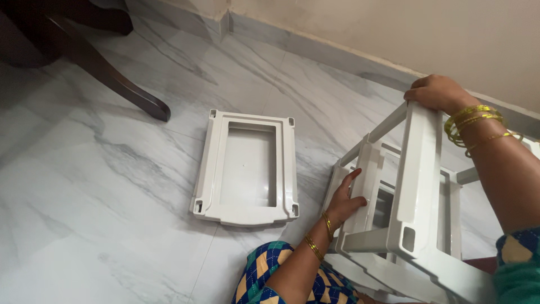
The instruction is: The person assembles a white plastic stool by inserting four legs into a frame and then attaching a second frame on top. The person handles the components by hand, aligning and pressing them together to form a complete stool.
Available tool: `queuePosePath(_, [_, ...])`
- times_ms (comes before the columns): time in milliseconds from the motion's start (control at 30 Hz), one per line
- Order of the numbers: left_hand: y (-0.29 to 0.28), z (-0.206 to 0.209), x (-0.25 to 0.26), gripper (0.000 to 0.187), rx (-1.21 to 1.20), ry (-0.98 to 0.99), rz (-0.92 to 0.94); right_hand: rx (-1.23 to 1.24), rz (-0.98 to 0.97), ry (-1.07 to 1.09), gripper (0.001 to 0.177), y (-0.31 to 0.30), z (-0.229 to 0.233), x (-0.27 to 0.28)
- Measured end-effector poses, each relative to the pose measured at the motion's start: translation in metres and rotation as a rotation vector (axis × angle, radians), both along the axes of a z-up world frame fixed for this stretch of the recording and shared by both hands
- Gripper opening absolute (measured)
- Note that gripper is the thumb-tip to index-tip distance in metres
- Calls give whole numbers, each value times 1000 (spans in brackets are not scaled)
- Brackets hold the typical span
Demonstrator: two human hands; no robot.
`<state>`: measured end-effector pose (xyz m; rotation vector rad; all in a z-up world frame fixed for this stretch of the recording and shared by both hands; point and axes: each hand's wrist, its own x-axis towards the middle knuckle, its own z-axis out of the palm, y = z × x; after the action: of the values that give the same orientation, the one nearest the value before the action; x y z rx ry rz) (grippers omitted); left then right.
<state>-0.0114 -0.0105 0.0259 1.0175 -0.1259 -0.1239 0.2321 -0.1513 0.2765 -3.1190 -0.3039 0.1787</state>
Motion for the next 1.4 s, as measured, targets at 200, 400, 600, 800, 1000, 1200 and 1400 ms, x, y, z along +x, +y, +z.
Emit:
queuePosePath(200, [-2, -3, 0, 89, -91, -29, -15, -220, -19, -40, 41, 14, 2, -8])
queuePosePath(400, [-2, -3, 0, 88, -16, -60, 26, -301, -23, -38, 35, 25, -6, 0])
queuePosePath(600, [-5, -6, 2, 89, -75, -1, -18, -219, 11, -31, 34, 20, -14, 8])
queuePosePath(800, [-4, -7, 1, 89, 53, -14, 23, -197, -20, -37, 36, 28, -13, -1])
queuePosePath(1000, [-3, -6, 2, 88, 12, -70, 31, -314, 1, 18, 38, 34, -3, -5])
queuePosePath(1200, [0, -2, 0, 88, 10, 4, 0, -466, 4, 154, 37, 38, -1, 11])
queuePosePath(1400, [2, 0, 0, 89, 70, -6, 12, -387, -16, 133, 32, 41, -2, 9])
